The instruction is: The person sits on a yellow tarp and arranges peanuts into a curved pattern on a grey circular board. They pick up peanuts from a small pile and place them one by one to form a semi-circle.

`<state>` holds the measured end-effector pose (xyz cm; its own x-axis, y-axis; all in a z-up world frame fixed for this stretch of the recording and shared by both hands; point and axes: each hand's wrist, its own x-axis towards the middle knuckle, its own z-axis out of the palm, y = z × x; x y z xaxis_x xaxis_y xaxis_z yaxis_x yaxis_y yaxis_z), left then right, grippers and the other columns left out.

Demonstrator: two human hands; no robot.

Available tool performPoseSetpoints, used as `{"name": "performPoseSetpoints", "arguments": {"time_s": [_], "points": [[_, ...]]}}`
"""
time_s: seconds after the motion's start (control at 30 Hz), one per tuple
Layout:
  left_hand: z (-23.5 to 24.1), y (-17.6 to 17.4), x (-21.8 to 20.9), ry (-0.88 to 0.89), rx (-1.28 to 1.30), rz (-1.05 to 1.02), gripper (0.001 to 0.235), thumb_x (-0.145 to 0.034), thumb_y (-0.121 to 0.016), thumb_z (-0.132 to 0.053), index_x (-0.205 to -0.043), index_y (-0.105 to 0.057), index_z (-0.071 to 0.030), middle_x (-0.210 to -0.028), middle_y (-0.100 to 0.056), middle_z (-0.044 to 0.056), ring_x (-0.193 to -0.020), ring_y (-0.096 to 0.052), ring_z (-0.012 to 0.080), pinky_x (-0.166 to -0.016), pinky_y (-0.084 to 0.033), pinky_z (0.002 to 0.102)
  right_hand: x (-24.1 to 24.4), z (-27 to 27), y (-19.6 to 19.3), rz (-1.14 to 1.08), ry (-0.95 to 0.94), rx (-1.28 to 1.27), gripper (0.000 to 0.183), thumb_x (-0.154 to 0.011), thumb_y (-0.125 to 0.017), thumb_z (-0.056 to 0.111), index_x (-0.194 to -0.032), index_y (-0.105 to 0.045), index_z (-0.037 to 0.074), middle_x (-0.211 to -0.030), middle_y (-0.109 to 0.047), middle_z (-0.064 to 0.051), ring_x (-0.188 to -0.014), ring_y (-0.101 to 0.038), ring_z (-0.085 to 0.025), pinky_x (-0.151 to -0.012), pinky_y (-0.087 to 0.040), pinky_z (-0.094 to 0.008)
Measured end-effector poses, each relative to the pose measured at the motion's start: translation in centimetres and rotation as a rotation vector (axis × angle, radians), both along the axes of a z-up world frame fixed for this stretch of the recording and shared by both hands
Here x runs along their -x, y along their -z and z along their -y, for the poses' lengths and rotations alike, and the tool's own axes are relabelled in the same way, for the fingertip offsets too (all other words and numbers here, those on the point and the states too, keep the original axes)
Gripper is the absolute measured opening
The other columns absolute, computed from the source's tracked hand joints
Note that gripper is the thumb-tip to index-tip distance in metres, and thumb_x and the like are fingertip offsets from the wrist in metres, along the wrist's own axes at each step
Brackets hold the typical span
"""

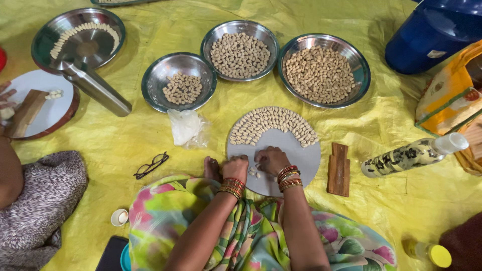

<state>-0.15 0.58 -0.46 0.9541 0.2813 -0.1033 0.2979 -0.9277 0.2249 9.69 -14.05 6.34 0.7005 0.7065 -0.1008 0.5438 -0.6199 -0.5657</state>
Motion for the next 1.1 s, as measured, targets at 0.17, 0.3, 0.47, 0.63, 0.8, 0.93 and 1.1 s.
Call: {"name": "performPoseSetpoints", "arguments": {"time_s": [0.17,0.3,0.47,0.63,0.8,0.93,1.1], "points": [[0.4,-0.4,0.1,-0.028,-0.164,0.13,0.016,-0.09,-0.059,-0.009,-0.099,-0.071,-0.005,-0.088,-0.075,0.018,-0.083,-0.075,0.0311,-0.065,-0.061,0.042,-1.2,0.5,1.4,-0.107,0.12,-0.117,0.019,-0.074,-0.083,0.014,-0.09,-0.074,0.01,-0.095,-0.072,-0.012,-0.087,-0.072,-0.028,-0.082,-0.059,-0.038],[0.5,-0.9,0.2,-0.043,-0.125,0.107,0.017,-0.09,-0.059,-0.009,-0.101,-0.069,-0.004,-0.089,-0.075,0.019,-0.081,-0.075,0.0314,-0.062,-0.062,0.042,-2.7,1.3,3.4,-0.071,0.447,-0.338,0.016,-0.079,-0.076,0.009,-0.095,-0.074,0.012,-0.089,-0.077,-0.007,-0.08,-0.077,-0.021,-0.077,-0.061,-0.036],[0.4,-1.4,0.6,-0.017,-0.113,0.118,0.015,-0.091,-0.058,-0.01,-0.099,-0.07,-0.005,-0.088,-0.075,0.018,-0.085,-0.075,0.0308,-0.065,-0.061,0.042,-4.3,2.0,5.2,0.318,0.757,-0.377,0.014,-0.081,-0.08,0.009,-0.094,-0.075,0.009,-0.085,-0.075,-0.01,-0.077,-0.074,-0.026,-0.074,-0.059,-0.039],[0.3,-1.9,0.7,-0.007,-0.117,0.124,0.017,-0.09,-0.058,-0.009,-0.101,-0.07,-0.004,-0.088,-0.074,0.019,-0.082,-0.075,0.0313,-0.064,-0.062,0.042,-5.0,2.0,5.0,0.407,0.835,-0.379,0.014,-0.083,-0.079,0.01,-0.096,-0.074,0.009,-0.088,-0.073,-0.012,-0.077,-0.072,-0.029,-0.074,-0.058,-0.041],[0.3,-2.4,0.7,0.008,-0.124,0.095,0.019,-0.088,-0.059,-0.008,-0.102,-0.071,-0.003,-0.088,-0.074,0.02,-0.082,-0.075,0.0321,-0.066,-0.062,0.043,-4.5,1.6,4.1,0.442,0.821,-0.371,0.013,-0.082,-0.08,0.011,-0.094,-0.075,0.009,-0.087,-0.072,-0.013,-0.076,-0.071,-0.031,-0.074,-0.058,-0.042],[0.4,-2.9,0.7,0.002,-0.119,0.063,0.019,-0.089,-0.061,-0.006,-0.104,-0.071,-0.001,-0.088,-0.074,0.022,-0.082,-0.076,0.0318,-0.067,-0.062,0.043,-4.2,1.3,3.4,0.406,0.829,-0.365,0.015,-0.082,-0.082,0.011,-0.095,-0.074,0.007,-0.088,-0.074,-0.012,-0.077,-0.072,-0.029,-0.074,-0.058,-0.04],[0.3,-3.2,0.7,0.026,-0.137,0.056,0.02,-0.087,-0.063,-0.005,-0.105,-0.071,0.0,-0.087,-0.075,0.022,-0.083,-0.076,0.0313,-0.072,-0.061,0.044,-4.3,1.0,3.2,0.37,0.858,-0.351,0.016,-0.082,-0.083,0.01,-0.095,-0.074,0.007,-0.089,-0.075,-0.011,-0.078,-0.073,-0.027,-0.074,-0.059,-0.039]]}}
